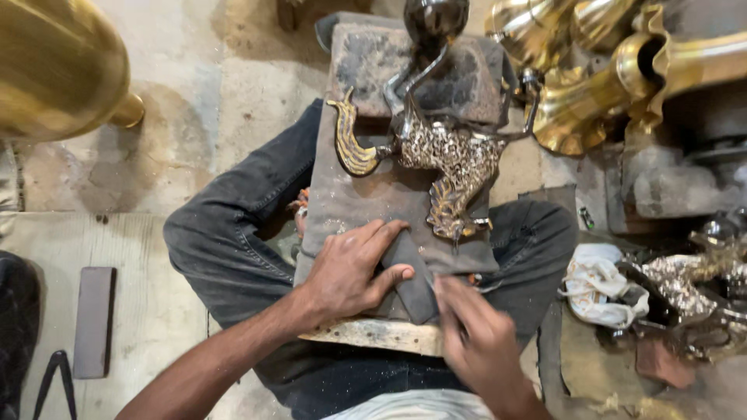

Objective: The person sits on the floor with a brass horse figurine resting on a board on their lap and files its surface with a flat file. They then rub the figurine with a wooden block and use a small tool to work the details, turning the figurine over to reach other sides.

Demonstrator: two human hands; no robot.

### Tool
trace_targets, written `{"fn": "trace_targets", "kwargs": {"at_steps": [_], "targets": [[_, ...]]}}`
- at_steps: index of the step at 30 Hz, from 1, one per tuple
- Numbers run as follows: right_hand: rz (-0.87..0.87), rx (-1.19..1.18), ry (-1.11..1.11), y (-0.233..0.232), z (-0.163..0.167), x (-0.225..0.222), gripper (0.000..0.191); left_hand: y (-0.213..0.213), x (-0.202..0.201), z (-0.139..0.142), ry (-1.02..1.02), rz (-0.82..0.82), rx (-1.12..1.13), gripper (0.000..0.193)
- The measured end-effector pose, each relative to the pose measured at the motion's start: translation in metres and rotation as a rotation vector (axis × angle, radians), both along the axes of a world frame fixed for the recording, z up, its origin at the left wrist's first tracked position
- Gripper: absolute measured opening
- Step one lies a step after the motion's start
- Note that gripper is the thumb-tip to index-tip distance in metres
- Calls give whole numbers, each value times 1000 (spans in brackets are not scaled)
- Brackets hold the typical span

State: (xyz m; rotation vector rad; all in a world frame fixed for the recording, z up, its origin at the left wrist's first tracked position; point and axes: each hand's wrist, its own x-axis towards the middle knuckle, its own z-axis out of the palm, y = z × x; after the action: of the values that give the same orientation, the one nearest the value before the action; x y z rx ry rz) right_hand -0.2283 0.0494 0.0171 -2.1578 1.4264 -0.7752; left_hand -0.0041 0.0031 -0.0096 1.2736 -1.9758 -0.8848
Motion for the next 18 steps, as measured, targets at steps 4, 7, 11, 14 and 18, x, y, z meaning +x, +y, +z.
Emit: {"fn": "trace_targets", "kwargs": {"at_steps": [4, 7, 11, 14, 18], "targets": [[54, -15, -50, -30, -17, 16, 22, -2, -1, 1, -2, 2, 18, 57], [48, 11, -22, -22, -9, 9, 23, -3, -2, 2, -1, -7, 24, 58], [24, 34, 7, 4, 6, -5, 22, -1, -1, 0, -9, -1, 43, 59], [39, 5, -23, -10, -4, 5, 22, 0, 0, 0, 6, -14, 47, 59], [93, -27, -52, -36, -13, 18, 25, -3, -1, 4, 4, -5, 32, 58]]}}
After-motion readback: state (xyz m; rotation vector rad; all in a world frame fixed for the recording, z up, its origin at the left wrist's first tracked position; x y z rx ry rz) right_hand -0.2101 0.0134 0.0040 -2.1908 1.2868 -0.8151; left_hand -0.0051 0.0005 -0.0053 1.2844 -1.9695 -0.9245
